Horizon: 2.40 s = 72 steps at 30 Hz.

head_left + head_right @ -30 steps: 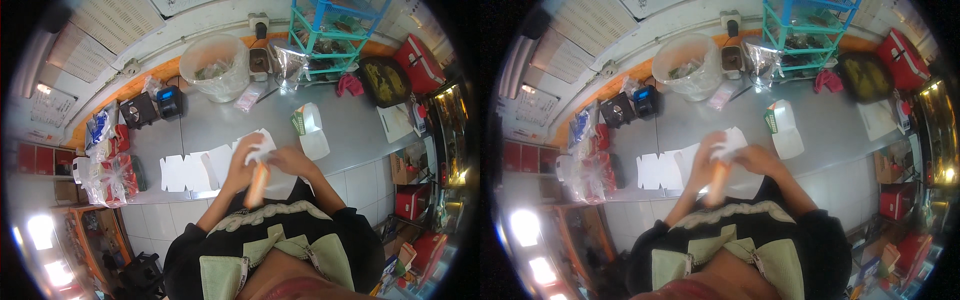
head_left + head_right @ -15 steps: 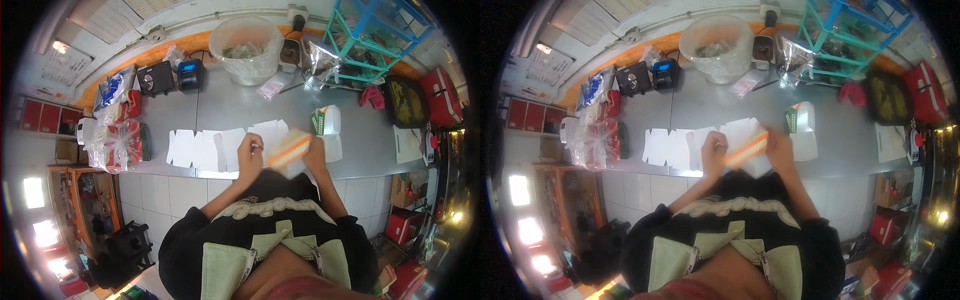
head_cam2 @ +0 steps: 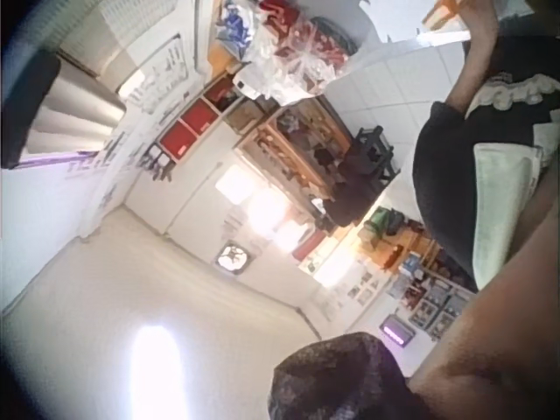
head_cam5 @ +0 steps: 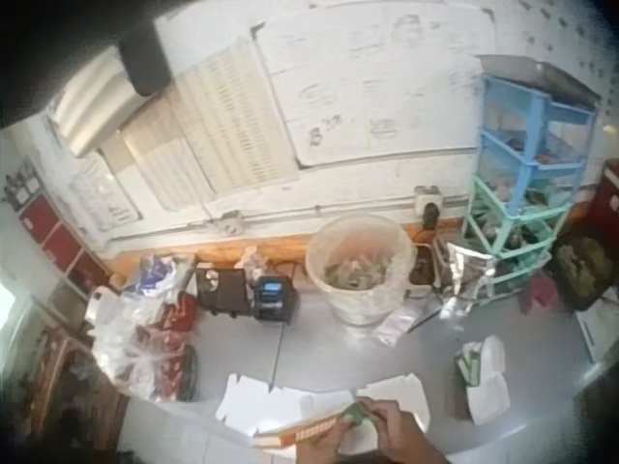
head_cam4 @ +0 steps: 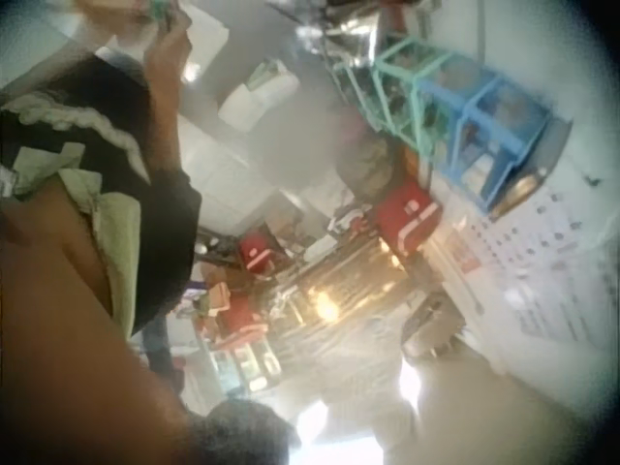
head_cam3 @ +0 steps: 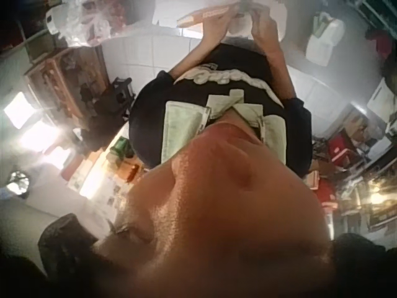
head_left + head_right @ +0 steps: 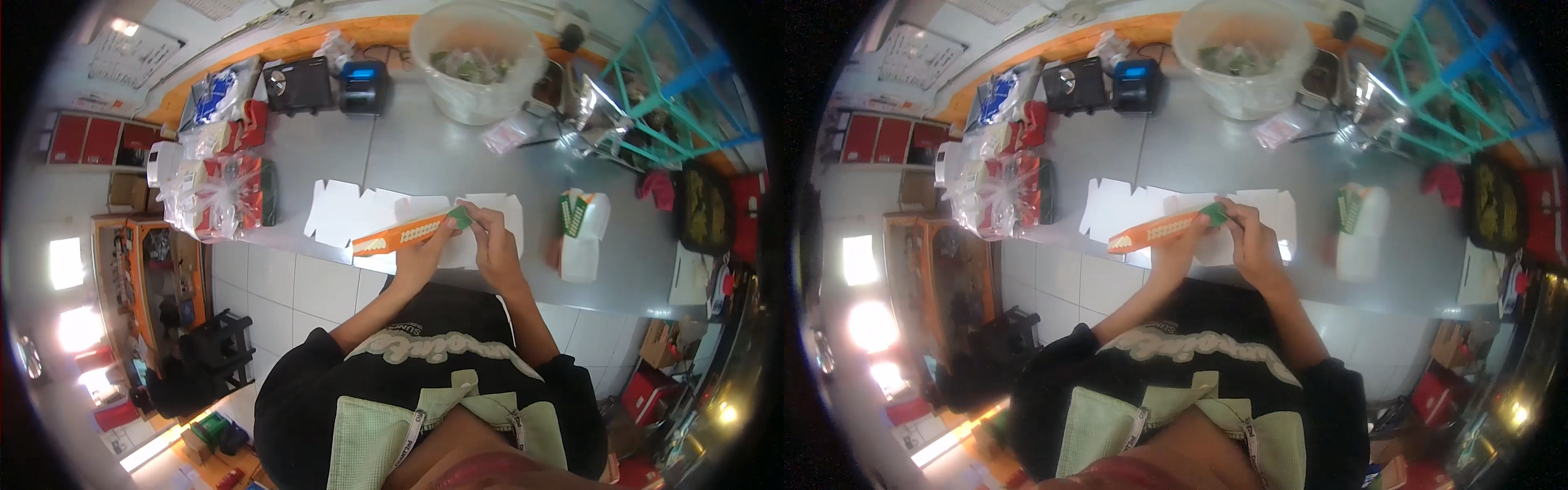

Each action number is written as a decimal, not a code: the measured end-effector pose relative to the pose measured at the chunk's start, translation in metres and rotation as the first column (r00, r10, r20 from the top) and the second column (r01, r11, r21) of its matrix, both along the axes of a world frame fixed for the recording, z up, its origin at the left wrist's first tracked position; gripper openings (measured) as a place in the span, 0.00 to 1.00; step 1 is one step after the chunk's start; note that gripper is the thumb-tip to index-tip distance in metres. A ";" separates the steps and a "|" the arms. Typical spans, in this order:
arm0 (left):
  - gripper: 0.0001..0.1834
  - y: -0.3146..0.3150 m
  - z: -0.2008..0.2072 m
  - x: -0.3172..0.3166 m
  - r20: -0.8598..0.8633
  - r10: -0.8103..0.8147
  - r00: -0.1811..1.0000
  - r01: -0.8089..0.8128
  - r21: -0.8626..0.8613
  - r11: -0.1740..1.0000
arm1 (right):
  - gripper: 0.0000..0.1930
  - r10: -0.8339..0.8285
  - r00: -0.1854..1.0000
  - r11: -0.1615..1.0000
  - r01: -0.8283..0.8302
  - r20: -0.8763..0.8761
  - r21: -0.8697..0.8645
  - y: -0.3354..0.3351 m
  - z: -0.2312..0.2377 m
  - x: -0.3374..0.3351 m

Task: The person assembles flat white cardboard boxes by folding flaps and applying adhesive tape to seal them. The person handles multiple boxes one at a time, placing completed boxes on the counter.

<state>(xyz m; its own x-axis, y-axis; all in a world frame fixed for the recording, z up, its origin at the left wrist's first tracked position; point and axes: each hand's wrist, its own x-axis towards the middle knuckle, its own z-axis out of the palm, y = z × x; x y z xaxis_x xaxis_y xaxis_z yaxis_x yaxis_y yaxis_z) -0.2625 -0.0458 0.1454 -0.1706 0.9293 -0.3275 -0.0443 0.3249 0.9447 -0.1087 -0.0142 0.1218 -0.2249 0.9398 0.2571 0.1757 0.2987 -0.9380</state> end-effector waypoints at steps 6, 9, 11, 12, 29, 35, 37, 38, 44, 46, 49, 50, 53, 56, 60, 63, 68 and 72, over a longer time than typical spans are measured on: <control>0.15 0.011 -0.022 -0.071 -0.224 -0.019 0.974 0.089 0.304 0.949 | 0.09 0.089 0.996 0.946 -0.093 -0.026 -0.312 0.023 0.012 -0.081; 0.15 0.017 -0.049 -0.127 -0.163 -0.062 0.985 0.101 0.243 0.965 | 0.08 0.128 0.978 0.869 -0.190 -0.162 -0.458 0.041 0.004 -0.137; 0.16 0.024 -0.079 -0.164 -0.082 -0.077 0.994 0.089 0.158 0.983 | 0.08 0.211 0.975 0.822 -0.139 0.068 -0.552 0.052 -0.001 -0.171; 0.16 0.025 -0.093 -0.180 -0.040 -0.081 0.996 0.086 0.120 0.989 | 0.08 0.247 0.956 0.846 -0.133 0.158 -0.517 0.054 -0.005 -0.189; 0.14 0.148 -0.069 -0.369 -0.078 0.173 0.982 -0.121 0.445 0.888 | 0.22 0.165 0.961 0.811 -0.004 0.222 -0.585 0.163 -0.050 -0.316; 0.16 0.126 -0.127 -0.361 0.465 0.260 0.846 -0.039 -0.434 0.900 | 0.30 0.243 0.765 0.859 0.117 0.597 -0.499 0.168 -0.036 -0.361; 0.21 0.129 -0.134 -0.354 0.653 0.615 0.442 -0.001 -0.685 0.728 | 0.29 0.291 0.697 0.945 -0.101 0.655 -0.312 0.165 -0.037 -0.351; 0.22 0.125 -0.135 -0.349 0.679 0.533 0.504 0.027 -0.629 0.777 | 0.27 0.261 0.724 0.953 -0.085 0.639 -0.292 0.161 -0.039 -0.343; 0.35 0.106 -0.097 -0.312 0.689 0.094 0.718 0.068 -0.204 0.977 | 0.23 0.067 0.822 0.991 0.010 0.566 -0.132 0.140 -0.033 -0.314; 0.34 0.099 -0.086 -0.301 0.665 0.155 0.730 0.050 -0.279 0.959 | 0.23 0.064 0.840 0.988 0.023 0.538 -0.154 0.128 -0.023 -0.309; 0.34 0.069 -0.100 -0.283 0.608 0.113 0.786 0.015 -0.202 0.979 | 0.21 0.044 0.896 0.980 0.046 0.441 -0.192 0.105 -0.012 -0.293; 0.33 0.042 -0.133 -0.268 0.625 0.144 0.767 -0.043 -0.174 0.984 | 0.18 0.000 0.947 0.983 0.060 0.322 -0.176 0.097 -0.012 -0.285; 0.32 0.033 -0.150 -0.239 0.604 0.198 0.772 -0.023 -0.285 0.958 | 0.21 -0.196 0.969 0.877 0.241 0.148 -0.417 0.073 -0.020 -0.243; 0.30 0.059 -0.075 -0.202 0.646 0.091 0.758 0.105 -0.259 0.960 | 0.12 -0.319 0.946 0.840 0.311 0.060 -0.445 0.059 -0.009 -0.199; 0.18 0.049 -0.045 -0.110 0.436 -0.130 0.890 0.153 -0.018 0.988 | 0.10 -0.478 0.878 0.794 0.423 -0.019 -0.437 0.027 -0.006 -0.102; 0.13 0.036 -0.036 -0.017 0.221 -0.300 0.928 0.271 0.151 0.951 | 0.08 -0.433 0.886 0.767 0.460 0.167 -0.448 -0.005 -0.008 0.001; 0.13 0.033 -0.079 0.163 0.027 -0.384 0.923 0.359 0.293 0.886 | 0.09 -0.588 0.680 0.730 0.679 0.439 -0.075 -0.024 -0.017 0.162; 0.13 0.055 -0.099 0.262 -0.372 -0.166 0.913 0.329 0.433 0.840 | 0.12 -0.588 0.616 0.749 0.659 0.525 0.065 0.002 -0.033 0.253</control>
<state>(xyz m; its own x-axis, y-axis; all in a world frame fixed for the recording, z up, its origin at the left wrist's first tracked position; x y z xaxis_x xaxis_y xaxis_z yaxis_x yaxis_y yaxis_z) -0.0001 0.0090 0.0459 0.0707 0.9779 0.1966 0.2936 -0.2087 0.9329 0.1438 -0.0124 0.0883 0.3704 0.9147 0.1617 0.7097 -0.1664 -0.6846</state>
